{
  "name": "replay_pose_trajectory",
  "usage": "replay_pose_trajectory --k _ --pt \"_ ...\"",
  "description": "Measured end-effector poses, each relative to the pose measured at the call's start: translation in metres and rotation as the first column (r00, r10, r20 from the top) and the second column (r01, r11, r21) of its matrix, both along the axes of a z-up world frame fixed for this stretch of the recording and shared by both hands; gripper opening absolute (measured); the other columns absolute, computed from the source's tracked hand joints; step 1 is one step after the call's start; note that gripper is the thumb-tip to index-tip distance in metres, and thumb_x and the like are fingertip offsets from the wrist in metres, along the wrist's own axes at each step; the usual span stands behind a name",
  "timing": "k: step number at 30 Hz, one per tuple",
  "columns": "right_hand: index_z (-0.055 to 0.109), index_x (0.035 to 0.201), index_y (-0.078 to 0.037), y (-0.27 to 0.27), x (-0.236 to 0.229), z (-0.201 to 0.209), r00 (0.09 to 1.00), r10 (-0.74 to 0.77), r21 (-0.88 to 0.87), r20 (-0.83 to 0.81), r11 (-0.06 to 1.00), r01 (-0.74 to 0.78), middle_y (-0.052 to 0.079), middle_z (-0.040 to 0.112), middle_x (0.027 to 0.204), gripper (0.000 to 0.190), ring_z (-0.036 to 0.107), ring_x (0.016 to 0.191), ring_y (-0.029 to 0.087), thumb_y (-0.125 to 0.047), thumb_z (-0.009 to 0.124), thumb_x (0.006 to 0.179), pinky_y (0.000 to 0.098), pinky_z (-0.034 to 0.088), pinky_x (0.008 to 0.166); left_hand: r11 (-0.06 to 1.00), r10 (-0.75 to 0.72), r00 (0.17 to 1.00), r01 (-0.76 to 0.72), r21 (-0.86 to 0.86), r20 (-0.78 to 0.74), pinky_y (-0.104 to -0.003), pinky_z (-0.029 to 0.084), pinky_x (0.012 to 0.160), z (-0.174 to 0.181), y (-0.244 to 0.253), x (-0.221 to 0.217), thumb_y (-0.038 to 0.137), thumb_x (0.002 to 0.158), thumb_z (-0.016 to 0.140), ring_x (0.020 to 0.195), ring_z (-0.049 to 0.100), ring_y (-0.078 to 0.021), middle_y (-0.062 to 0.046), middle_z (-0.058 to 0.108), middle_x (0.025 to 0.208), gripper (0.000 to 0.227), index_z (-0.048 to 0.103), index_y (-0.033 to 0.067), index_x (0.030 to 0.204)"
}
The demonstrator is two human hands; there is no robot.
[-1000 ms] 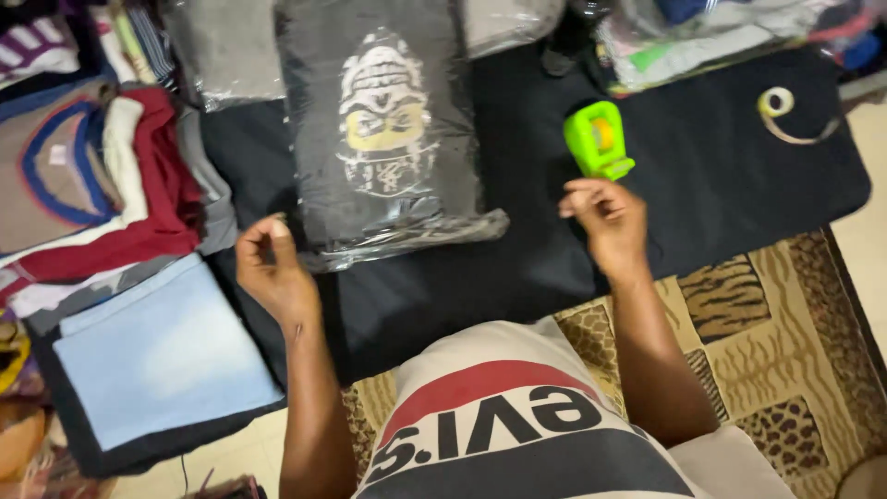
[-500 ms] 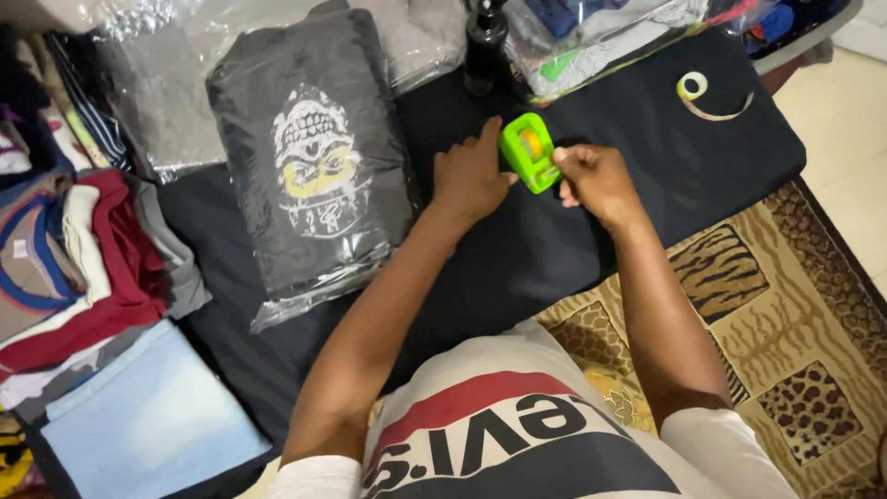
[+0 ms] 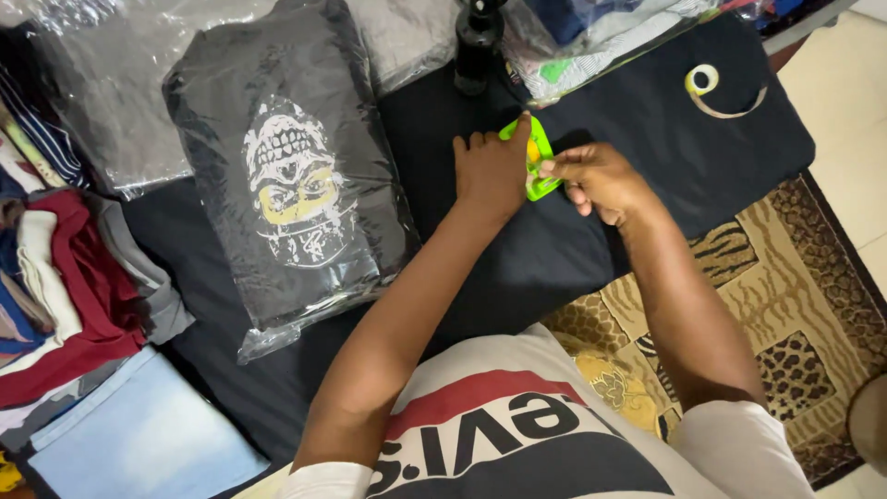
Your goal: Seal folded clothing items into plastic bags using adhesive tape.
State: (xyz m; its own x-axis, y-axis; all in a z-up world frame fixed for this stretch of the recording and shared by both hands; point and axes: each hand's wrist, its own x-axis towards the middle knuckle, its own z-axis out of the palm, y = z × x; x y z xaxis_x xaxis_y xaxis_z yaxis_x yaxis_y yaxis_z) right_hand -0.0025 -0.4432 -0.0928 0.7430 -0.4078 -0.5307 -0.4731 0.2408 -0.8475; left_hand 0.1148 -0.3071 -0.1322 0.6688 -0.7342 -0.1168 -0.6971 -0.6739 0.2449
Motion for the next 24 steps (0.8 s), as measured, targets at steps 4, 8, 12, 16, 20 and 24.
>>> replay_pose_trajectory --k 4,8,12,16,20,24 --pt "0.067 0.101 0.006 -0.002 -0.004 0.003 0.999 0.003 0.059 0.034 0.998 -0.005 0.001 0.050 0.051 0.021 0.047 0.031 0.005 -0.011 0.076 0.092 0.0208 0.044 0.024 1.000 0.019 0.999 -0.019 0.000 0.026 -0.063 0.035 0.102 -0.001 -0.007 -0.004 0.038 0.091 0.069 0.109 0.067 -0.0413 -0.020 0.073 0.106 0.064 0.046 0.0270 0.150" --pt "0.068 0.098 0.000 0.004 -0.016 0.012 0.996 -0.049 0.118 0.073 0.992 0.040 0.001 0.046 0.047 0.014 0.045 0.030 0.006 -0.011 0.075 0.093 0.0210 0.044 0.027 0.997 0.055 0.994 -0.050 -0.058 0.100 -0.061 0.037 0.098 0.005 -0.005 -0.009 0.021 0.095 0.057 0.103 0.070 -0.0403 -0.019 0.074 0.099 0.052 0.049 0.0270 0.145" --pt "0.068 0.095 -0.002 0.015 -0.031 0.017 0.990 -0.109 0.166 0.087 0.982 0.093 -0.001 0.046 0.046 0.011 0.045 0.032 0.004 -0.010 0.075 0.093 0.0207 0.044 0.029 0.999 0.025 0.998 -0.023 -0.038 0.050 -0.064 0.036 0.103 0.015 -0.002 -0.006 0.021 0.092 0.062 0.109 0.069 -0.0402 -0.019 0.074 0.104 0.057 0.048 0.0269 0.147" --pt "0.068 0.094 0.000 0.015 -0.039 -0.004 0.988 -0.137 0.177 0.078 0.977 0.121 0.000 0.051 0.051 0.012 0.050 0.036 0.005 -0.008 0.077 0.091 0.0233 0.049 0.030 0.996 0.026 0.998 -0.020 -0.086 0.060 -0.066 0.033 0.106 0.008 0.001 -0.005 0.021 0.090 0.066 0.110 0.068 -0.0427 -0.022 0.074 0.103 0.060 0.049 0.0273 0.148" --pt "0.068 0.096 0.004 0.014 -0.040 -0.029 0.988 -0.131 0.163 0.079 0.980 0.116 0.003 0.054 0.054 0.013 0.053 0.038 0.008 -0.004 0.076 0.090 0.0270 0.053 0.032 0.998 0.025 0.999 -0.022 -0.052 0.046 -0.067 0.032 0.109 0.023 0.006 -0.007 0.021 0.091 0.064 0.112 0.068 -0.0422 -0.020 0.074 0.105 0.061 0.048 0.0277 0.149" --pt "0.068 0.096 0.009 0.021 -0.045 -0.044 0.996 -0.052 0.086 0.074 0.995 0.045 0.008 0.057 0.058 0.014 0.058 0.040 0.011 -0.001 0.074 0.088 0.0302 0.056 0.033 1.000 0.019 0.999 -0.019 0.008 0.050 -0.069 0.030 0.111 0.019 0.003 -0.005 0.026 0.089 0.070 0.114 0.067 -0.0406 -0.019 0.073 0.107 0.066 0.046 0.0285 0.151"
